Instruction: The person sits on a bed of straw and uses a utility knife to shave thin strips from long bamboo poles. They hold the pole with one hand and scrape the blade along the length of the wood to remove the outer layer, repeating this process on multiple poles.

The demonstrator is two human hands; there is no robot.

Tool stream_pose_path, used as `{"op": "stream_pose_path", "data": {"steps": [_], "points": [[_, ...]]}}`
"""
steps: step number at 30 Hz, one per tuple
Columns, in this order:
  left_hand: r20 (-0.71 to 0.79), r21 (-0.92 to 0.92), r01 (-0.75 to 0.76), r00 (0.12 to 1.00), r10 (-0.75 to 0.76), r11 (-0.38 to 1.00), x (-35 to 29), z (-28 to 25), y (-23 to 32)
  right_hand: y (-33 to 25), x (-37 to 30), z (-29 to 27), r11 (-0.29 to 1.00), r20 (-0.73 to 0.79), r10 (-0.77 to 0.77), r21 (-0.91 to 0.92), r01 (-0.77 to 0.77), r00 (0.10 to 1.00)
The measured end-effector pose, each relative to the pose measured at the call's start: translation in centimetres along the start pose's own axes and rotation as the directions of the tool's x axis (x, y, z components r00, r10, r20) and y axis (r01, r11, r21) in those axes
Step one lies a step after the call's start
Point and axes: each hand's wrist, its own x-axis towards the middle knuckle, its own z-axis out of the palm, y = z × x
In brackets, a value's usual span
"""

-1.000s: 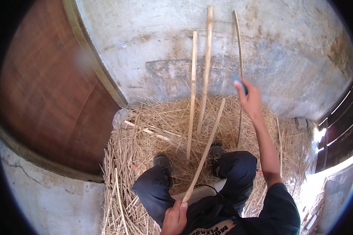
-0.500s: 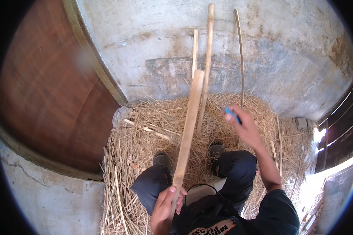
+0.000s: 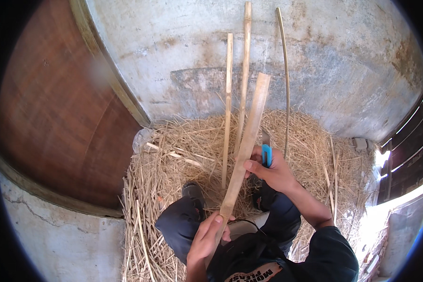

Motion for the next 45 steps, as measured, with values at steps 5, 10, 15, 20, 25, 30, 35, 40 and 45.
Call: {"op": "stream_pose_path", "data": {"steps": [5,10,15,20,25,30,35,40,45], "points": [[-0.082,0.138,-0.084,0.992,0.096,0.987,-0.3,0.5,0.2,0.1,0.0,0.1,0.999,-0.033,-0.028,0.019,0.028,0.999],[-0.200,0.552,-0.234,0.894,0.400,0.800,-0.2,1.6,1.6,1.5,-0.7,0.1,0.975,-0.136,-0.203,-0.115,0.188,0.970],[-0.226,0.539,-0.247,0.879,0.420,0.805,-0.2,1.4,2.2,1.7,-2.6,0.7,0.606,0.171,-0.525,-0.612,0.508,0.834],[-0.188,0.542,-0.255,0.892,0.411,0.801,-0.4,1.6,3.0,1.1,-3.8,2.1,0.428,0.342,-0.528,-0.683,0.592,0.777],[-0.187,0.597,-0.246,0.883,0.430,0.764,-0.7,2.4,3.6,0.9,-4.1,2.7,0.415,0.318,-0.549,-0.700,0.582,0.773],[-0.220,0.668,-0.217,0.856,0.467,0.712,-1.0,3.0,4.1,0.3,-4.4,3.1,0.409,0.301,-0.549,-0.716,0.565,0.780],[-0.237,0.727,-0.217,0.811,0.535,0.651,-1.0,3.5,3.9,-0.4,-4.5,3.5,0.414,0.280,-0.548,-0.728,0.546,0.788],[-0.268,0.705,-0.200,0.814,0.516,0.681,-0.8,3.7,3.7,-0.5,-4.4,3.7,0.365,0.263,-0.570,-0.768,0.527,0.778],[-0.282,0.721,-0.169,0.814,0.507,0.672,-0.9,3.5,3.3,-0.5,-4.1,3.8,0.325,0.267,-0.582,-0.789,0.521,0.768]]}}
